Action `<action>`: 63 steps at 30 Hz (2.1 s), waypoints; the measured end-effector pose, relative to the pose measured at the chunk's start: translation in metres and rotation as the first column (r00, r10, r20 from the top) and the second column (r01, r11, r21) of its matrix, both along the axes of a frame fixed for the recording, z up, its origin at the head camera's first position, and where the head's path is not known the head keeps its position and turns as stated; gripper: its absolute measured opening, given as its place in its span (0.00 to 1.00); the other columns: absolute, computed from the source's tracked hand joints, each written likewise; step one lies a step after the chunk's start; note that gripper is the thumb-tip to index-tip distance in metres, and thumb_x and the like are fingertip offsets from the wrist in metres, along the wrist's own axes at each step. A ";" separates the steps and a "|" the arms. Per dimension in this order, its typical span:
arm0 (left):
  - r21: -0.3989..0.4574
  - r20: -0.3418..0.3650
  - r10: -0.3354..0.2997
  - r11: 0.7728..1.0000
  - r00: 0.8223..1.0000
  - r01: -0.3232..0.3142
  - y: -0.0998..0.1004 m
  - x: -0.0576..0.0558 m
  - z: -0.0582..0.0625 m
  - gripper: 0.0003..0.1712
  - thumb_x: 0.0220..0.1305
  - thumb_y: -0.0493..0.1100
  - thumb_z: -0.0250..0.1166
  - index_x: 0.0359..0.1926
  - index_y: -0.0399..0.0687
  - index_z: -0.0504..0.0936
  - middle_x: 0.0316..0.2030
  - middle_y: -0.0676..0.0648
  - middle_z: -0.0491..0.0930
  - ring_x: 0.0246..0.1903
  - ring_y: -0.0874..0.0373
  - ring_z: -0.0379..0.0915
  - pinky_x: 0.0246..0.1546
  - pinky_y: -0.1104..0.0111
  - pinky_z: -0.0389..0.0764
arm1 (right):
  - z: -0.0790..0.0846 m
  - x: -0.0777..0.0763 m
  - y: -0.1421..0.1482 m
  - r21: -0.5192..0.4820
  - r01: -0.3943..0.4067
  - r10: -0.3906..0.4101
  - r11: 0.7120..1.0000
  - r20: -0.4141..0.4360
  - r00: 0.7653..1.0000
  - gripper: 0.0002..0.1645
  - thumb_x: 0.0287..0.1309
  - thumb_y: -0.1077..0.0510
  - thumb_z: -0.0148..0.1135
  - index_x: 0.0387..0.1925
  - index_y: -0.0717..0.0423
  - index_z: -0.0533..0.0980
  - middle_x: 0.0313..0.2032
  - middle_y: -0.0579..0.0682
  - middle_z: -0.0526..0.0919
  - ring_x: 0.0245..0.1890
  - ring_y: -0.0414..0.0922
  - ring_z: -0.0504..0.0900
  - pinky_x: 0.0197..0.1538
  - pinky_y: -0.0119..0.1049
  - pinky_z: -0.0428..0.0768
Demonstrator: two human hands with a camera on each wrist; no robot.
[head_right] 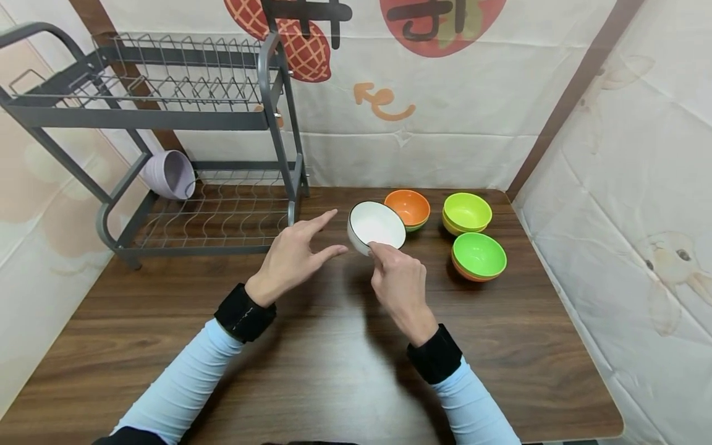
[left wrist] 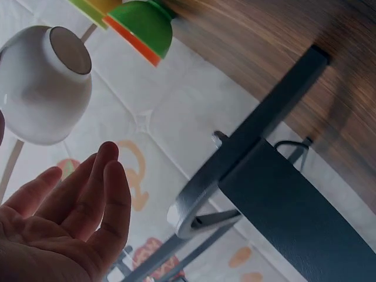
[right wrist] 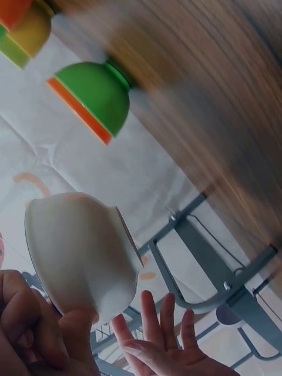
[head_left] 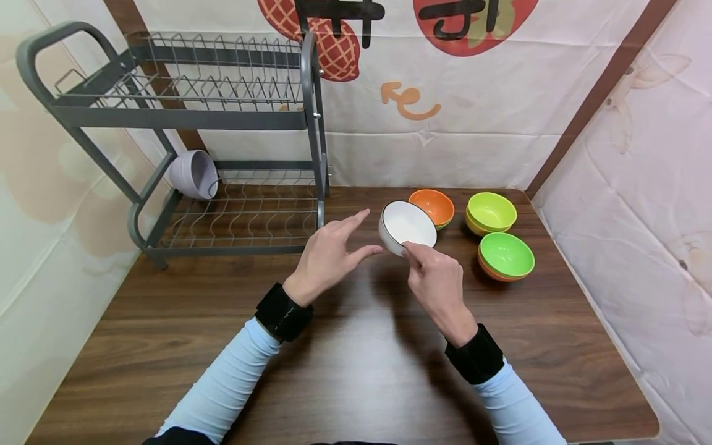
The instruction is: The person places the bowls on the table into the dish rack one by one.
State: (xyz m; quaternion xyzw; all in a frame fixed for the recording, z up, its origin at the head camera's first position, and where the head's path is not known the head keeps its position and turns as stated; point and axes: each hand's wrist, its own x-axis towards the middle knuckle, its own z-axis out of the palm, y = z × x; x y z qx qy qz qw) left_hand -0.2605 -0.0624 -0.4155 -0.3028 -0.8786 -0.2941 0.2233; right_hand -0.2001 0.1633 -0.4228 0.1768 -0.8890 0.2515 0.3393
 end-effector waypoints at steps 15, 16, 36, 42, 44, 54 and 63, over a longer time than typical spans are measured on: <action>0.016 -0.096 -0.003 1.000 0.995 0.004 -0.029 0.001 0.006 0.50 0.59 0.59 0.79 0.76 0.43 0.72 0.61 0.40 0.83 0.42 0.47 0.85 0.49 0.53 0.84 | 0.005 -0.004 -0.030 -0.055 -0.090 0.089 0.994 -0.020 0.996 0.06 0.68 0.66 0.69 0.44 0.58 0.88 0.39 0.52 0.91 0.37 0.50 0.91 0.31 0.49 0.85; 0.022 -0.101 -0.012 1.000 0.995 0.014 -0.031 0.001 0.006 0.50 0.58 0.58 0.80 0.76 0.43 0.72 0.61 0.41 0.83 0.42 0.47 0.85 0.50 0.52 0.83 | 0.006 -0.005 -0.032 -0.057 -0.098 0.096 0.994 -0.022 0.995 0.06 0.68 0.66 0.69 0.44 0.58 0.88 0.39 0.53 0.91 0.37 0.50 0.91 0.31 0.48 0.85; 0.064 -0.036 -0.115 0.991 0.993 0.117 -0.053 0.002 0.005 0.69 0.49 0.58 0.84 0.85 0.54 0.53 0.77 0.48 0.66 0.69 0.52 0.71 0.68 0.45 0.69 | 0.013 -0.003 -0.064 -0.073 -0.234 0.226 0.969 -0.106 0.968 0.07 0.70 0.66 0.67 0.46 0.61 0.87 0.41 0.55 0.91 0.35 0.49 0.91 0.28 0.44 0.84; 0.107 -0.010 -0.136 0.985 0.991 0.136 -0.054 0.002 0.004 0.71 0.46 0.58 0.86 0.85 0.55 0.53 0.75 0.44 0.68 0.66 0.46 0.72 0.64 0.50 0.75 | 0.016 -0.001 -0.069 -0.081 -0.265 0.254 0.961 -0.132 0.958 0.06 0.71 0.65 0.66 0.46 0.60 0.86 0.41 0.53 0.91 0.35 0.48 0.90 0.26 0.41 0.82; 0.129 0.000 -0.137 0.982 0.991 0.136 -0.054 0.002 0.004 0.71 0.45 0.57 0.86 0.84 0.54 0.54 0.73 0.42 0.69 0.65 0.46 0.72 0.63 0.51 0.76 | 0.016 0.000 -0.070 -0.089 -0.274 0.260 0.958 -0.138 0.956 0.07 0.72 0.64 0.66 0.46 0.59 0.87 0.41 0.53 0.91 0.36 0.47 0.90 0.28 0.42 0.84; 0.219 -0.013 -0.173 0.960 0.985 0.171 -0.060 0.001 0.010 0.65 0.42 0.49 0.89 0.77 0.47 0.59 0.71 0.38 0.69 0.64 0.46 0.72 0.61 0.54 0.79 | 0.014 -0.001 -0.079 -0.156 -0.359 0.338 0.920 -0.148 0.930 0.08 0.73 0.67 0.62 0.46 0.61 0.87 0.41 0.53 0.91 0.39 0.45 0.90 0.36 0.42 0.87; 0.227 -0.088 -0.140 0.961 0.986 0.157 -0.081 0.003 0.019 0.58 0.37 0.44 0.92 0.69 0.45 0.69 0.71 0.39 0.69 0.69 0.46 0.68 0.65 0.56 0.76 | 0.008 -0.007 -0.094 -0.213 -0.422 0.407 0.881 -0.113 0.906 0.11 0.72 0.65 0.66 0.52 0.59 0.86 0.48 0.53 0.90 0.43 0.44 0.90 0.41 0.41 0.87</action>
